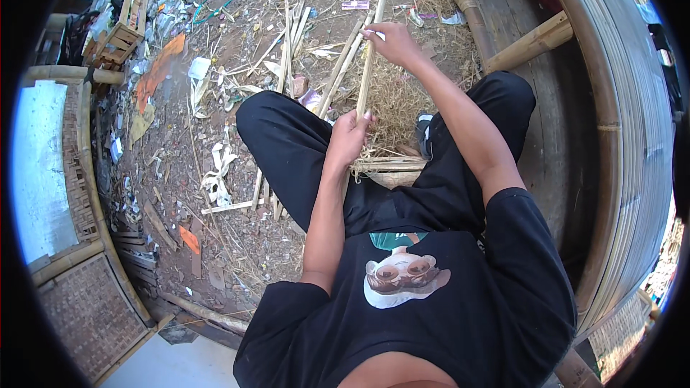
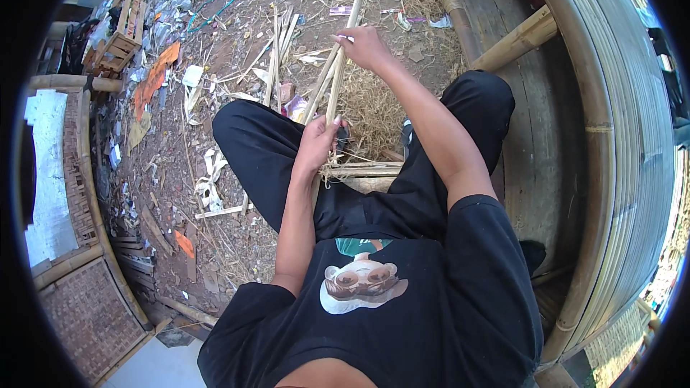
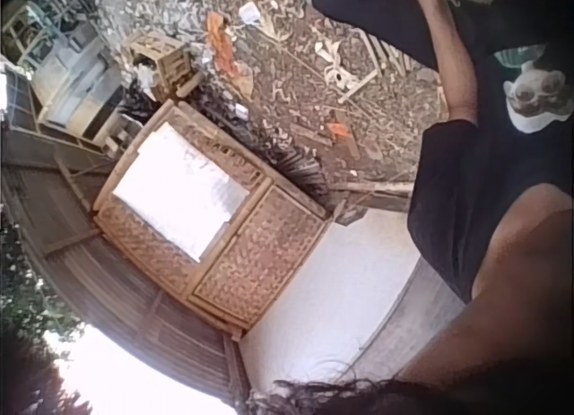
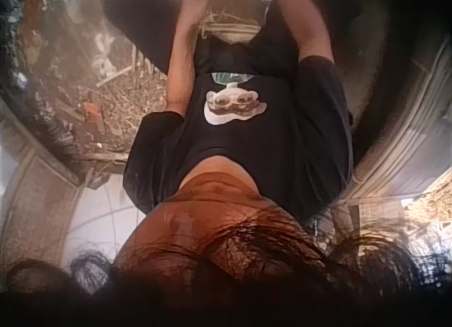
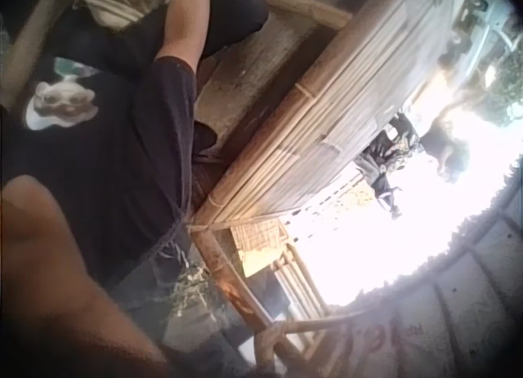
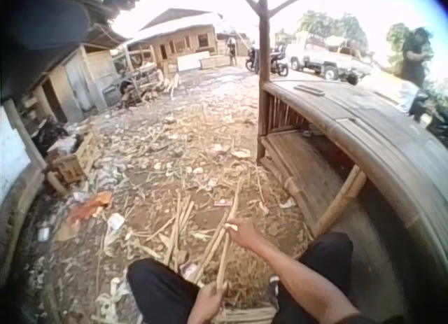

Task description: The person shaves a thin strip of bamboo by repeatedly drawing a small blade along its length to remove fibers.

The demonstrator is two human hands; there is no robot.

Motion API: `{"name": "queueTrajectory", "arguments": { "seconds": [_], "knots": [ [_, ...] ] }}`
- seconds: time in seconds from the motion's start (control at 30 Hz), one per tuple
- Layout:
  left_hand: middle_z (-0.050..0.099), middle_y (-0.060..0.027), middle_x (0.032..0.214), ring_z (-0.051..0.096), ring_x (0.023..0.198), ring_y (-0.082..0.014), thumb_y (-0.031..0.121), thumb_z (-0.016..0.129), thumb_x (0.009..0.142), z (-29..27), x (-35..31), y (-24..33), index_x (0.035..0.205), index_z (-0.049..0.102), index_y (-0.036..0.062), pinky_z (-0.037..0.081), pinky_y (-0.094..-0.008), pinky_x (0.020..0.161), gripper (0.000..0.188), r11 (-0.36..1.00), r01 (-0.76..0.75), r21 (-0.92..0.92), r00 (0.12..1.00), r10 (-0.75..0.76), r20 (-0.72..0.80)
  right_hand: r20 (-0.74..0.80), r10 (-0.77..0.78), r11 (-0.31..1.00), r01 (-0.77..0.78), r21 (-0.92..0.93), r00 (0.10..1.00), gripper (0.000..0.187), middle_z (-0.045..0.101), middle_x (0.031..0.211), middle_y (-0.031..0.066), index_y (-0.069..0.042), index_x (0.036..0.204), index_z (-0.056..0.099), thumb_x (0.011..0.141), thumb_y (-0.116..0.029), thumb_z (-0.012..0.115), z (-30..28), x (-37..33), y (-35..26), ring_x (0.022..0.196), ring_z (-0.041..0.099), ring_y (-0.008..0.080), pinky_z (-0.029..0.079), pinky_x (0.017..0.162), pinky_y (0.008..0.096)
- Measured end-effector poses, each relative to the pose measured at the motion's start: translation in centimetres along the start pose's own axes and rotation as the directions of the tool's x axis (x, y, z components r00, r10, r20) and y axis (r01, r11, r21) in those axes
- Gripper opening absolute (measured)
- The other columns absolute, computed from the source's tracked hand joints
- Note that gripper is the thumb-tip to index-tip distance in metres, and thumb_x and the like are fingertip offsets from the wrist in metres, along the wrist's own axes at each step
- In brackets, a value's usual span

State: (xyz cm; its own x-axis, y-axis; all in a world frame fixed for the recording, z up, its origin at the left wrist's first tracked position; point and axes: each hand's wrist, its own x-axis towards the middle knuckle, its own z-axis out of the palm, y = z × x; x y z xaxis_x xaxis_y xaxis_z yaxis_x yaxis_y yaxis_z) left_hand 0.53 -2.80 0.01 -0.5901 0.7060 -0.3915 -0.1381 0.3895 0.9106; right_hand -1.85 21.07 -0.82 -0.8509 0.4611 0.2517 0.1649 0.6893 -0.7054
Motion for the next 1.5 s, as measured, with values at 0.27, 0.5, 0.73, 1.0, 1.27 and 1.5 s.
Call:
{"name": "queueTrajectory", "arguments": {
  "seconds": [0.27, 0.5, 0.73, 1.0, 1.27, 1.5],
  "knots": [
    [0.045, 0.0033, 0.055, 0.043, 0.045, -0.0062, 0.023, 0.049, 0.097, -0.9, 0.3, -0.6, 0.09, 0.063, 0.0018, 0.035, -0.0244, 0.044, 0.026, 1.0, 0.0, 0.01, 1.0, 0.0, -0.024, 0.025, -0.033, 0.997, 0.031, 0.072, 0.999, 0.022, 0.067, 0.083, 0.0192, -0.009, 0.098, 0.071, 0.087, -0.025, 0.06, -0.3, -1.4, -1.9, 0.078, 0.066, 0.0346, 0.052, 0.072, 0.0411],
    [0.047, 0.0003, 0.051, 0.045, 0.045, -0.008, 0.023, 0.049, 0.097, -1.1, 0.4, 0.0, 0.086, 0.064, 0.0014, 0.036, -0.0278, 0.044, 0.028, 0.998, 0.008, 0.054, 0.997, -0.004, -0.072, 0.14, -0.228, 0.965, 0.205, 0.163, 0.963, 0.017, 0.067, 0.075, 0.0178, -0.004, 0.097, 0.07, 0.086, -0.014, 0.062, -2.6, -3.9, -5.2, 0.057, 0.062, 0.025, 0.048, 0.055, 0.0326],
    [0.047, -0.0012, 0.05, 0.046, 0.044, -0.0096, 0.023, 0.05, 0.096, -1.7, 0.6, -1.3, 0.087, 0.064, 0.0012, 0.036, -0.0301, 0.045, 0.028, 0.987, 0.046, 0.154, 0.987, -0.022, -0.158, 0.399, -0.096, 0.901, -0.09, 0.424, 0.912, 0.021, 0.068, 0.077, 0.0142, -0.007, 0.1, 0.07, 0.087, -0.023, 0.064, -7.1, -4.8, -8.1, 0.067, 0.066, 0.0211, 0.049, 0.062, 0.0339],
    [0.045, 0.004, 0.056, 0.042, 0.046, -0.004, 0.026, 0.049, 0.098, -2.3, 0.2, -1.1, 0.089, 0.062, 0.0037, 0.033, -0.0214, 0.044, 0.027, 0.991, 0.078, -0.105, 0.996, -0.082, -0.032, 0.471, 0.127, 0.929, 0.062, -0.365, 0.873, 0.044, 0.067, 0.083, 0.0152, -0.005, 0.117, 0.062, 0.079, -0.025, 0.071, -8.6, -3.3, -3.2, 0.08, 0.064, 0.0313, 0.049, 0.075, 0.0388],
    [0.043, 0.0058, 0.056, 0.04, 0.046, -0.0029, 0.025, 0.051, 0.097, -1.9, -0.1, 0.3, 0.089, 0.062, 0.0043, 0.031, -0.0199, 0.044, 0.025, 0.978, 0.057, -0.202, 0.998, -0.05, 0.036, 0.354, 0.174, 0.978, -0.119, -0.172, 0.919, 0.038, 0.065, 0.108, 0.0165, -0.014, 0.122, 0.06, 0.085, -0.022, 0.063, -6.0, -1.0, -1.5, 0.102, 0.061, 0.0318, 0.048, 0.089, 0.0403],
    [0.044, 0.0057, 0.054, 0.041, 0.044, -0.0033, 0.027, 0.053, 0.096, -1.7, -0.1, 0.2, 0.092, 0.063, 0.0034, 0.032, -0.0198, 0.044, 0.026, 0.959, 0.073, -0.274, 0.993, -0.045, 0.107, 0.215, 0.186, 0.954, -0.228, 0.193, 0.959, 0.039, 0.064, 0.071, 0.0024, -0.018, 0.123, 0.061, 0.089, -0.005, 0.05, -4.1, 0.2, -2.1, 0.062, 0.055, 0.0085, 0.043, 0.057, 0.0267]
  ]
}}
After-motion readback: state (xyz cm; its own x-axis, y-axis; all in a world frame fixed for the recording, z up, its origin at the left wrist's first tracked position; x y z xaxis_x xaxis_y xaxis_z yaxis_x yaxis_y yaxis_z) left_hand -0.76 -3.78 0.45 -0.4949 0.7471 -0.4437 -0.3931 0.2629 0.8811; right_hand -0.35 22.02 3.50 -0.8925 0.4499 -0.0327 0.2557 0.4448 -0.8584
